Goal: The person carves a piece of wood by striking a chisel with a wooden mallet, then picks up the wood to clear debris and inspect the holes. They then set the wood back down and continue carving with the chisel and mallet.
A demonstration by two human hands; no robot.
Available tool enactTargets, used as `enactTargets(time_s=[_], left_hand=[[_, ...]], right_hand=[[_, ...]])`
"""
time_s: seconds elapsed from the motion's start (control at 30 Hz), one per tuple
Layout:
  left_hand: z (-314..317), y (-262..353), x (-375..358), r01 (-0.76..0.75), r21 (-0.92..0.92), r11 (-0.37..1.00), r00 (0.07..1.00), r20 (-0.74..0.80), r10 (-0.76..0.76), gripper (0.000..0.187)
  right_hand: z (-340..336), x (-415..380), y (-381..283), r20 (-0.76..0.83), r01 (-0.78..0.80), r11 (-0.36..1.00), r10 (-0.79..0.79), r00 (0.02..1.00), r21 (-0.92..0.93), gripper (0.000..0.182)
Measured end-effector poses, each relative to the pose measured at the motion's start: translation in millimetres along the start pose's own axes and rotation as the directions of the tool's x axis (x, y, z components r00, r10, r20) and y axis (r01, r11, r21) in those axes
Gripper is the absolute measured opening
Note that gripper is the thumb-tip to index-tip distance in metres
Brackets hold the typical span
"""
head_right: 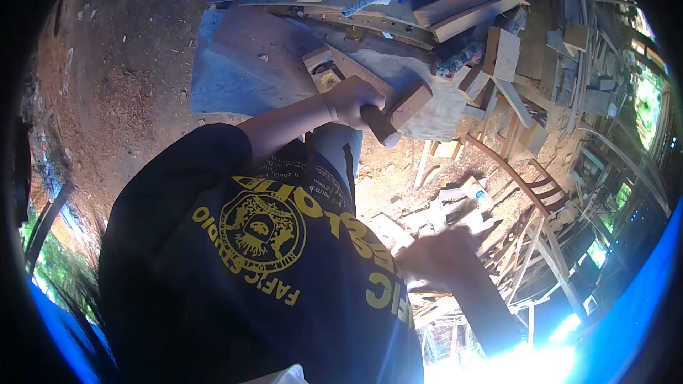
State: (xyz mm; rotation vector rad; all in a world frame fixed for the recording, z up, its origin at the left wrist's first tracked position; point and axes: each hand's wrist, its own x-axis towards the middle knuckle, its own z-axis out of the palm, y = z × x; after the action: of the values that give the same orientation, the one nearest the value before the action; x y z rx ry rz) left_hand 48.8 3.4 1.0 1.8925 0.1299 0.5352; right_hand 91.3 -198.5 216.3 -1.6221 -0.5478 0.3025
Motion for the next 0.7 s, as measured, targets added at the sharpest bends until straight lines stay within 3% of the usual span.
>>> enactTargets(time_s=[0.03,0.07,0.1,0.17,0.2,0.23,0.3,0.33,0.37,0.4,0.43,0.47,0.5,0.53,0.57,0.6,0.63,0.67,0.7], left_hand=[[-1,0,1,-0.001,0.000,1.000,1.000,-0.002,0.001,0.023],[-3,-1,2,0.014,-0.033,0.999,1.000,0.018,-0.013,0.024],[-3,0,1,0.030,-0.068,0.997,0.999,0.046,-0.027,0.025],[-5,0,2,0.038,-0.037,0.999,0.999,0.024,-0.037,0.026],[-1,3,-1,0.045,-0.031,0.999,0.999,0.018,-0.045,0.027],[1,6,-1,0.039,-0.039,0.998,0.999,0.032,-0.037,0.027],[-1,3,3,-0.002,-0.015,1.000,0.999,-0.045,0.001,0.024],[-1,2,3,0.012,-0.005,1.000,1.000,-0.023,-0.012,0.023],[-2,4,3,0.017,-0.002,1.000,1.000,-0.019,-0.017,0.023],[-2,7,4,0.023,0.024,0.999,0.999,-0.029,-0.023,0.023],[-1,8,6,0.027,0.048,0.998,0.999,-0.038,-0.025,0.022],[1,8,5,0.025,0.044,0.999,0.999,-0.031,-0.023,0.022],[3,6,4,0.048,0.040,0.998,0.999,0.004,-0.049,0.024],[6,6,4,0.072,0.037,0.997,0.997,0.034,-0.073,0.026],[7,7,4,0.072,0.035,0.997,0.997,0.029,-0.073,0.026],[8,7,4,0.084,0.012,0.996,0.995,0.060,-0.084,0.026],[8,8,3,0.096,-0.010,0.995,0.991,0.093,-0.094,0.026],[6,5,4,0.097,0.001,0.995,0.992,0.086,-0.097,0.026],[7,4,2,0.105,0.019,0.994,0.990,0.097,-0.106,0.026]], right_hand=[[3,-7,30,-0.025,-0.352,0.873,0.366,0.930,-0.338,0.048],[10,-14,58,-0.170,-0.601,0.524,0.651,0.740,-0.604,0.050],[26,-26,83,-0.045,-0.243,0.709,0.285,0.957,-0.662,0.041],[34,-5,42,0.028,-0.280,0.616,0.441,0.897,-0.736,0.038],[26,-1,37,0.032,-0.293,0.605,0.467,0.884,-0.741,0.053],[18,0,38,0.034,-0.278,0.693,0.399,0.916,-0.665,0.038],[4,-1,25,-0.142,-0.358,0.848,0.329,0.933,-0.391,0.032],[-3,20,8,-0.141,-0.361,0.847,0.332,0.933,-0.390,0.032],[-18,59,-22,0.396,-0.094,0.706,0.497,0.772,-0.702,0.030],[-33,97,-49,0.670,0.323,0.589,0.682,0.292,-0.741,0.028],[-40,113,-60,0.543,0.675,0.554,0.798,-0.262,-0.488,0.028],[-9,80,-34,0.543,0.670,0.554,0.799,-0.260,-0.494,0.028],[14,50,-9,0.645,0.520,0.528,0.762,0.060,-0.671,0.028],[29,25,14,0.621,0.320,0.533,0.681,0.387,-0.783,0.030],[35,5,36,0.485,0.106,0.572,0.565,0.667,-0.813,0.031],[33,-11,57,0.251,-0.101,0.642,0.434,0.865,-0.760,0.034],[37,-17,63,-0.047,-0.267,0.728,0.308,0.950,-0.632,0.037],[24,-12,55,0.061,-0.177,0.648,0.327,0.943,-0.740,0.042],[15,-9,51,0.128,-0.081,0.659,0.263,0.956,-0.748,0.041]])
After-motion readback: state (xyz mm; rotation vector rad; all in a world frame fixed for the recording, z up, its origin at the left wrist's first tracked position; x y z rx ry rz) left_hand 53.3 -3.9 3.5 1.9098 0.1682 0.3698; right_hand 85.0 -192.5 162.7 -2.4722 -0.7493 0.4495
